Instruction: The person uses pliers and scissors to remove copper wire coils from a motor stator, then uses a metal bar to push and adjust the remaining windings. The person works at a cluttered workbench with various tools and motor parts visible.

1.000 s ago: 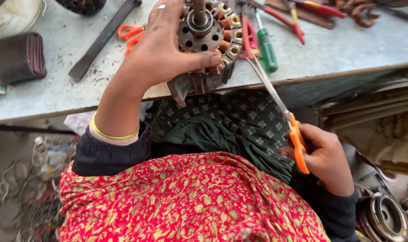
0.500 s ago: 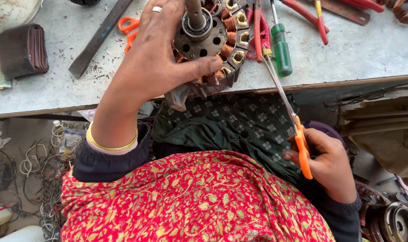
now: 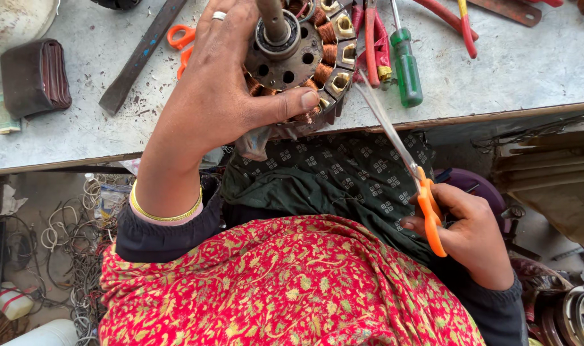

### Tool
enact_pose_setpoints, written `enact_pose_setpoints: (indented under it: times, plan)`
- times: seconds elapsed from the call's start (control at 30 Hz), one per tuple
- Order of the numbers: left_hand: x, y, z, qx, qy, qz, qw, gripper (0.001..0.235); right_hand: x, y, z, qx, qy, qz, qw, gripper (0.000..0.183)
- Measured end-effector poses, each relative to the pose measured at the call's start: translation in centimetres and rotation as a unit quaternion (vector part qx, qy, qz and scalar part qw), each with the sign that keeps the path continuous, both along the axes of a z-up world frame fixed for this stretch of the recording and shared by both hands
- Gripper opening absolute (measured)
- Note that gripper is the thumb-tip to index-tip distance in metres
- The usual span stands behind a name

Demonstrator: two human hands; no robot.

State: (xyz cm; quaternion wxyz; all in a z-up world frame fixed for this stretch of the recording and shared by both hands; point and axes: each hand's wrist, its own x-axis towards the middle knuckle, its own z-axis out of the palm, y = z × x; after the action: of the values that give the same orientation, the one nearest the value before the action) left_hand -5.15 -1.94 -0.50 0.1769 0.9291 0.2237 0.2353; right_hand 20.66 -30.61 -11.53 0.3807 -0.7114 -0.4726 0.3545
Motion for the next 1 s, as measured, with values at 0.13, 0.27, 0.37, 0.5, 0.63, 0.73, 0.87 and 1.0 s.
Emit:
enact_pose_setpoints:
  times: [0.13, 0.27, 0.37, 0.5, 0.63, 0.73, 0.87, 1.0]
  plan:
    - [0.2, -0.2, 0.4, 0.007, -0.005, -0.008, 1.000, 0.096, -0.1, 0.2, -0.1, 0.017, -0.001, 0.018, 1.000, 0.043]
    - [0.0, -0.4, 0.4, 0.023, -0.014, -0.010, 1.000, 0.091, -0.4, 0.5, 0.0, 0.037, -0.015, 0.020, 0.999, 0.043]
    - [0.0, -1.1, -0.1, -0.124, -0.112, 0.011, 0.986, 0.108, -0.4, 0.5, 0.3, 0.040, -0.024, 0.022, 0.999, 0.041]
    - [0.6, -2.6, -0.6, 0.146, -0.227, 0.056, 0.961, 0.089, -0.3, 0.4, 0.6, 0.048, -0.030, 0.018, 0.998, 0.040]
    - [-0.4, -6.6, -1.7, 0.228, -0.175, 0.061, 0.956, 0.042, 0.0, 0.4, 0.7, 0.045, -0.024, 0.010, 0.999, 0.039]
    - [-0.4, -7.4, -2.5, 0.255, -0.155, 0.051, 0.953, 0.024, -0.1, 0.4, 0.5, 0.046, -0.029, 0.011, 0.998, 0.038]
    - [0.1, -7.4, -2.2, 0.285, -0.160, 0.051, 0.944, 0.022, -0.2, 0.5, 0.5, 0.053, -0.039, 0.014, 0.998, 0.039]
    - [0.9, -7.2, -1.9, 0.290, -0.182, 0.043, 0.938, 0.019, -0.4, 0.4, 0.7, 0.069, -0.034, 0.016, 0.997, 0.040]
